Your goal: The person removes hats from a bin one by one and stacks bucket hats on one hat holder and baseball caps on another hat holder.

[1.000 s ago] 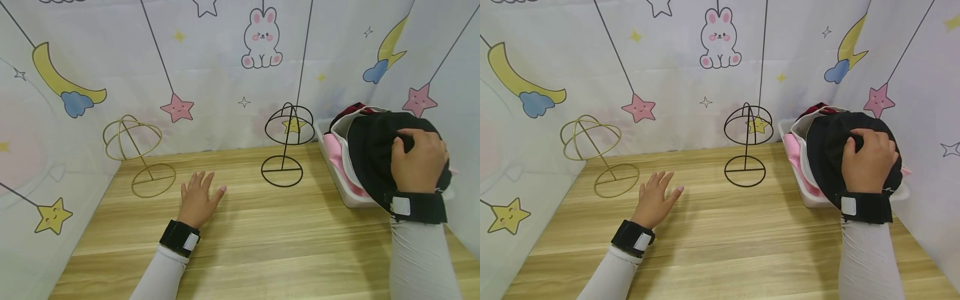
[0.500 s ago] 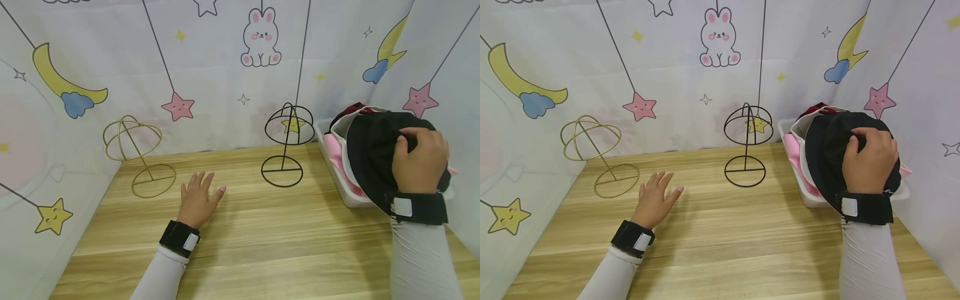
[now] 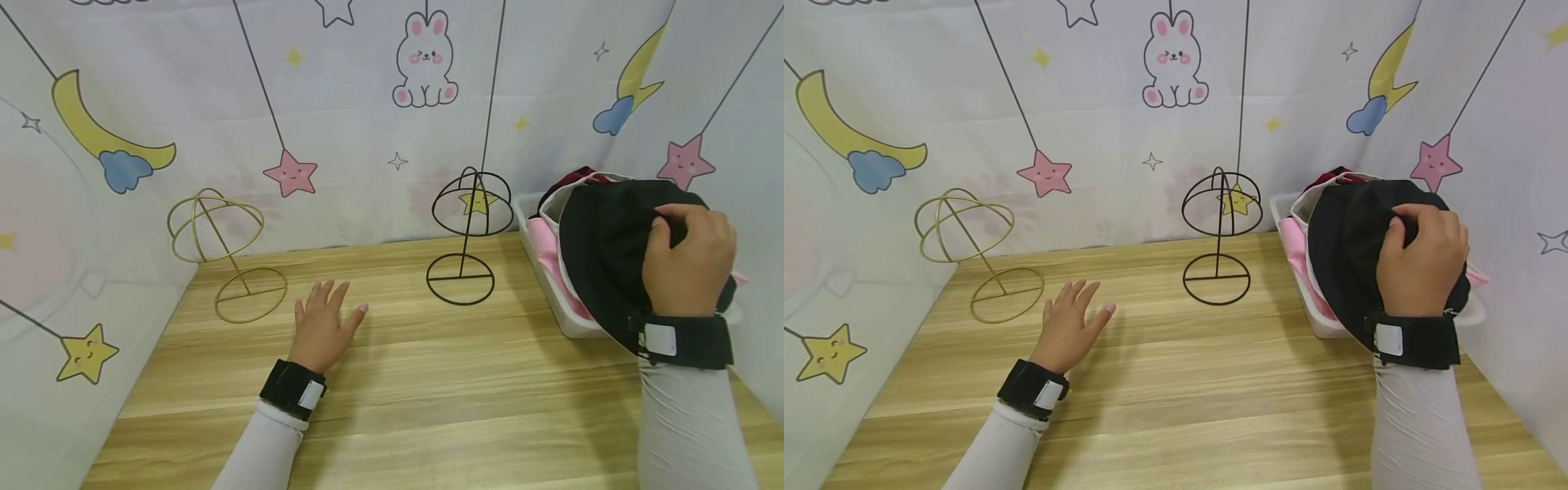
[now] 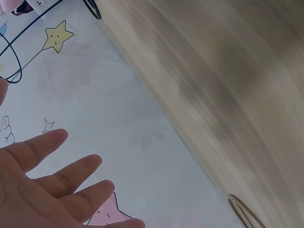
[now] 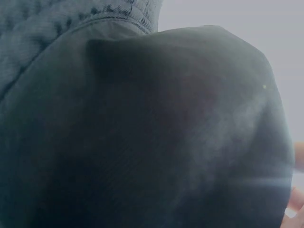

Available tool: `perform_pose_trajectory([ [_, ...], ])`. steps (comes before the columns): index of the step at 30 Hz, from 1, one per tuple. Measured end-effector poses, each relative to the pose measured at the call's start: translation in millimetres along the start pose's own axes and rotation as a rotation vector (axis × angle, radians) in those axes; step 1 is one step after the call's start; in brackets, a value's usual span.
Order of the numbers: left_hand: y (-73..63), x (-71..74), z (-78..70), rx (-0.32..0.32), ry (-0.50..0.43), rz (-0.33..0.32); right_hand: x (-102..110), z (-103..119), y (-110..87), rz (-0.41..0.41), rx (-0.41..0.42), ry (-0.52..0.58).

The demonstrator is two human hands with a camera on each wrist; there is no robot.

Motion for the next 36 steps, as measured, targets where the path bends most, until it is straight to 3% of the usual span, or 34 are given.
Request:
perform_pose_trajectory([
  [21, 1.1, 0.3, 0.3, 0.007, 0.007, 0.006, 14.0, 19.7, -4.9, -0.068, 0.06, 0.063],
  [36, -0.8, 0.4, -3.9, -0.006, -0.044, 0.018, 19.8, 30.2, -9.6, -0.081, 0.048, 0.063],
])
Point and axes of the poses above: each hand's wrist, its own y-axis towards the middle knuckle, its own x-axis out of the back of the hand, z = x × y, the point moved 7 cm from there along y, towards the middle knuckle, and after that the axes turned 1 degree about -x, right-handed, at the moved point
